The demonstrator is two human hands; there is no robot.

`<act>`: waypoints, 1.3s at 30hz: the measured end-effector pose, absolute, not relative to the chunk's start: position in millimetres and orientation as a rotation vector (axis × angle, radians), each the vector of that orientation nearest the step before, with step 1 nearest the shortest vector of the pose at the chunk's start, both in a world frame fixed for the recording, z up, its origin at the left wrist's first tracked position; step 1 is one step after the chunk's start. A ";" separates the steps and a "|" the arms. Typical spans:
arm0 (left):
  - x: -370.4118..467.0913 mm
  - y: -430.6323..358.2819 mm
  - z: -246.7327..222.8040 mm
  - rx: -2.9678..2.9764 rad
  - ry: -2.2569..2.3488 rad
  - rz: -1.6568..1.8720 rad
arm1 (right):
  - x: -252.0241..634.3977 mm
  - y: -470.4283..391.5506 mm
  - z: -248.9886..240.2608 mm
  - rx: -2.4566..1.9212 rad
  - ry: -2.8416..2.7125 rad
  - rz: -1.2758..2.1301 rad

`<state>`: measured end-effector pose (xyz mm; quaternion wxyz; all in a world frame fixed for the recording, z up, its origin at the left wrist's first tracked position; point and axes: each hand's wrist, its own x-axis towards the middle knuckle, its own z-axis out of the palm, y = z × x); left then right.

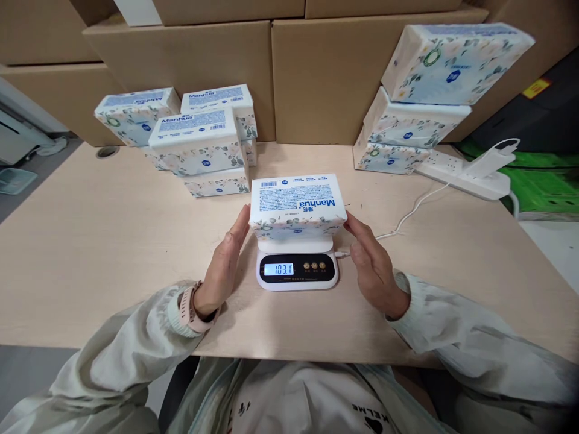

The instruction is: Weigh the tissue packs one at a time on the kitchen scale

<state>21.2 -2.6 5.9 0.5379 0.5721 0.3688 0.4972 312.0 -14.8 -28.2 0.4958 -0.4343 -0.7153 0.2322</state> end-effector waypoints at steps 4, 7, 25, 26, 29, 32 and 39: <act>23.7 -2.7 9.1 1.357 0.869 1.190 | 310.9 -14.8 -28.5 -1.047 -1.725 0.578; 23.9 -3.2 9.6 1.346 0.875 1.177 | 310.3 -14.8 -28.0 -1.054 -1.731 0.579; 23.6 -3.3 11.0 1.322 0.912 1.171 | 310.7 -15.8 -27.0 -1.074 -1.727 0.585; 23.5 -3.5 10.6 1.326 0.911 1.174 | 310.6 -15.7 -26.9 -1.071 -1.727 0.583; 22.7 -4.2 8.7 1.329 0.912 1.178 | 310.5 -15.7 -26.2 -1.072 -1.728 0.591; 20.9 -4.6 5.6 1.329 0.914 1.181 | 310.7 -16.0 -25.6 -1.080 -1.726 0.594; 17.9 -2.7 2.0 1.337 0.935 1.190 | 311.5 -13.5 -22.8 -1.073 -1.753 0.590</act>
